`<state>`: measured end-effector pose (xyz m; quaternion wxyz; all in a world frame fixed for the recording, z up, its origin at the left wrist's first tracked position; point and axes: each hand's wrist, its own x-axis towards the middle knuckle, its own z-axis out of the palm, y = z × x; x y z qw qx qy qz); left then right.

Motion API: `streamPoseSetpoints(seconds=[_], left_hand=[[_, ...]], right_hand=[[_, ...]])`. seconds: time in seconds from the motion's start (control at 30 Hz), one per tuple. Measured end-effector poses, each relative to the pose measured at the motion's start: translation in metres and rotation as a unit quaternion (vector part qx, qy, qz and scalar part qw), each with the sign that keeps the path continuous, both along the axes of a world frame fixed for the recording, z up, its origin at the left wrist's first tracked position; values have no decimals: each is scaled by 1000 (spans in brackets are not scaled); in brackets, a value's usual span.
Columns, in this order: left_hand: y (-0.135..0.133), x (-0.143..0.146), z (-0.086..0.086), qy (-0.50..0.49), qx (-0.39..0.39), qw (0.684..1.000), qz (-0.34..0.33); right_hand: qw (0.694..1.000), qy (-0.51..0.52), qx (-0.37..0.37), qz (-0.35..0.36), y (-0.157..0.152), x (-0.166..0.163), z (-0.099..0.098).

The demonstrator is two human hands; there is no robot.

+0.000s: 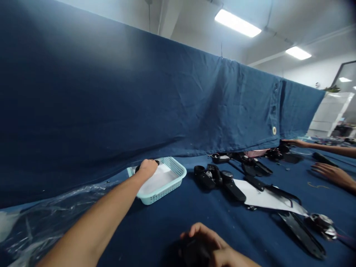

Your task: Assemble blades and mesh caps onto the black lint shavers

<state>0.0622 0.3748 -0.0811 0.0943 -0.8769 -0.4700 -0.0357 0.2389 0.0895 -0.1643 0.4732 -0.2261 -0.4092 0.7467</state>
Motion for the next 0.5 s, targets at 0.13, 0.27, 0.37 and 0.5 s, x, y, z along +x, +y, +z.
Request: streamPoseSetpoints(seconds=[0.13, 0.27, 0.37, 0.5], left_hand=[[-48, -10, 28, -131, -5, 991, 39], [-135, -39, 63, -289, -3, 955, 61], [-223, -73, 63, -384, -81, 918, 58], [-326, -117, 20, -475, -239, 840, 108]], right_hand=[[995, -38, 32, -90, -13, -11, -6], [966, -163, 105, -172, -28, -23, -14], [920, -279, 180, -210, -38, -28, -11], [853, -455, 206, -147, -45, -16, 5]])
